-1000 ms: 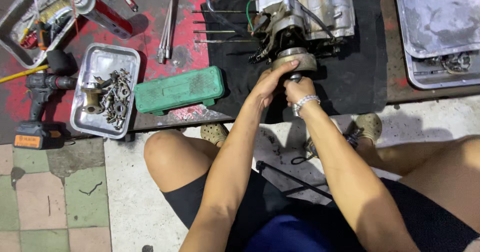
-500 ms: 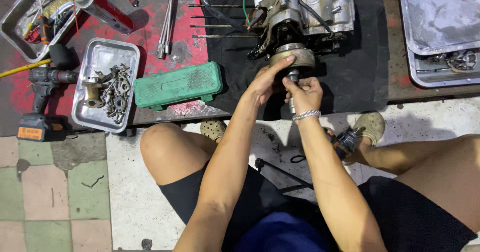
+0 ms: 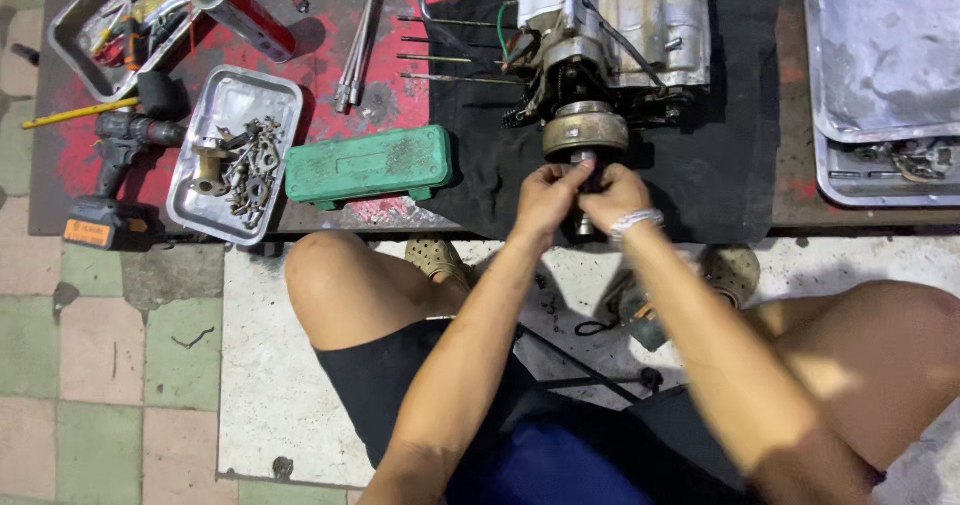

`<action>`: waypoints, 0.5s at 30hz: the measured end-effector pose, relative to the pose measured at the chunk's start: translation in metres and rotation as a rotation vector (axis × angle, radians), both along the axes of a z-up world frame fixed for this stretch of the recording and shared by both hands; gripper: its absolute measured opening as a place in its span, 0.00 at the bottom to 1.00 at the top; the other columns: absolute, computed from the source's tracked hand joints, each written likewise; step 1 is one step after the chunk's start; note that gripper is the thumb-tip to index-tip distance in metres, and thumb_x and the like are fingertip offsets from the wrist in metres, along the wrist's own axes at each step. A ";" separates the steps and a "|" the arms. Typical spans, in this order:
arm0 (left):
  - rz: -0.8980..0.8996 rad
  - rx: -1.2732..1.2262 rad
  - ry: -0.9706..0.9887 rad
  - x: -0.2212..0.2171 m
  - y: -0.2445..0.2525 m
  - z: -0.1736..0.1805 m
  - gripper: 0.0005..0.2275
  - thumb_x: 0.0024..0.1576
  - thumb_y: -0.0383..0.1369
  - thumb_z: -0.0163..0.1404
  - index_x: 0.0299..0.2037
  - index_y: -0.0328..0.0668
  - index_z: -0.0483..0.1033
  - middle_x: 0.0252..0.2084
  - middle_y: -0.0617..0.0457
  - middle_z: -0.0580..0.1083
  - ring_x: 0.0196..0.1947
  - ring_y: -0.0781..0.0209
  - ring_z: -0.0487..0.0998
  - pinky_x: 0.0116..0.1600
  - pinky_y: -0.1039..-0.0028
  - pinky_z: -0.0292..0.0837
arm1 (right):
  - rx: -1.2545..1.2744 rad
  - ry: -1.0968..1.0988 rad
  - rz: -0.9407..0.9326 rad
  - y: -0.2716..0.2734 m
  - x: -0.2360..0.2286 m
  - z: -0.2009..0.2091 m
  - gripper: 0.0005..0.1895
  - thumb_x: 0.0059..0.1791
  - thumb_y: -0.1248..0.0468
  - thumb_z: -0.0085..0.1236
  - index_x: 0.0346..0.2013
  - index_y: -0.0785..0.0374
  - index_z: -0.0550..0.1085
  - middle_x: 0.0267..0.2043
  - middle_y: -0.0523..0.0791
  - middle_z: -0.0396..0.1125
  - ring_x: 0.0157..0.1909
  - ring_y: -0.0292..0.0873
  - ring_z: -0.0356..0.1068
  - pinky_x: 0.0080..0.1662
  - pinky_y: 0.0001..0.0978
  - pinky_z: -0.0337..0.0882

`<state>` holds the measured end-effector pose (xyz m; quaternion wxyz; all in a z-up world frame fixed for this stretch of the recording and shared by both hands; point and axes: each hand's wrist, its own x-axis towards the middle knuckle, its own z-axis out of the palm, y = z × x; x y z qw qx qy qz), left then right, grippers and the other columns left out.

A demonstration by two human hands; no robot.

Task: The person uses a power drill and a socket wrench to remove a bolt and a circular metal component from a mechanical assembly. They then use a hammer to tap a socket and later use a wrench to tighten a bolt on the assembly.

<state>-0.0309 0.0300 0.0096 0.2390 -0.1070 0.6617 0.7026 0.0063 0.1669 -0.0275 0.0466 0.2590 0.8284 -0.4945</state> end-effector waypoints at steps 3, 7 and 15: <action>0.140 -0.102 0.079 0.014 0.015 0.001 0.20 0.47 0.39 0.68 0.39 0.28 0.76 0.33 0.47 0.79 0.30 0.66 0.76 0.36 0.74 0.73 | 0.101 -0.132 0.104 0.042 -0.001 0.040 0.32 0.43 0.51 0.70 0.50 0.74 0.72 0.37 0.50 0.71 0.44 0.53 0.76 0.48 0.43 0.75; 0.233 0.173 0.023 0.027 0.023 -0.004 0.18 0.54 0.36 0.64 0.42 0.26 0.74 0.32 0.43 0.78 0.29 0.58 0.77 0.35 0.70 0.74 | -0.785 -0.232 -0.126 0.059 -0.021 0.070 0.33 0.46 0.44 0.62 0.56 0.64 0.68 0.46 0.48 0.71 0.54 0.47 0.71 0.52 0.46 0.75; 0.065 0.636 -0.398 0.015 0.008 -0.008 0.15 0.62 0.41 0.48 0.43 0.34 0.76 0.34 0.48 0.76 0.31 0.59 0.79 0.37 0.68 0.79 | -0.906 -0.081 -0.042 0.050 -0.026 0.056 0.28 0.50 0.48 0.62 0.52 0.68 0.70 0.50 0.49 0.71 0.51 0.44 0.71 0.52 0.39 0.73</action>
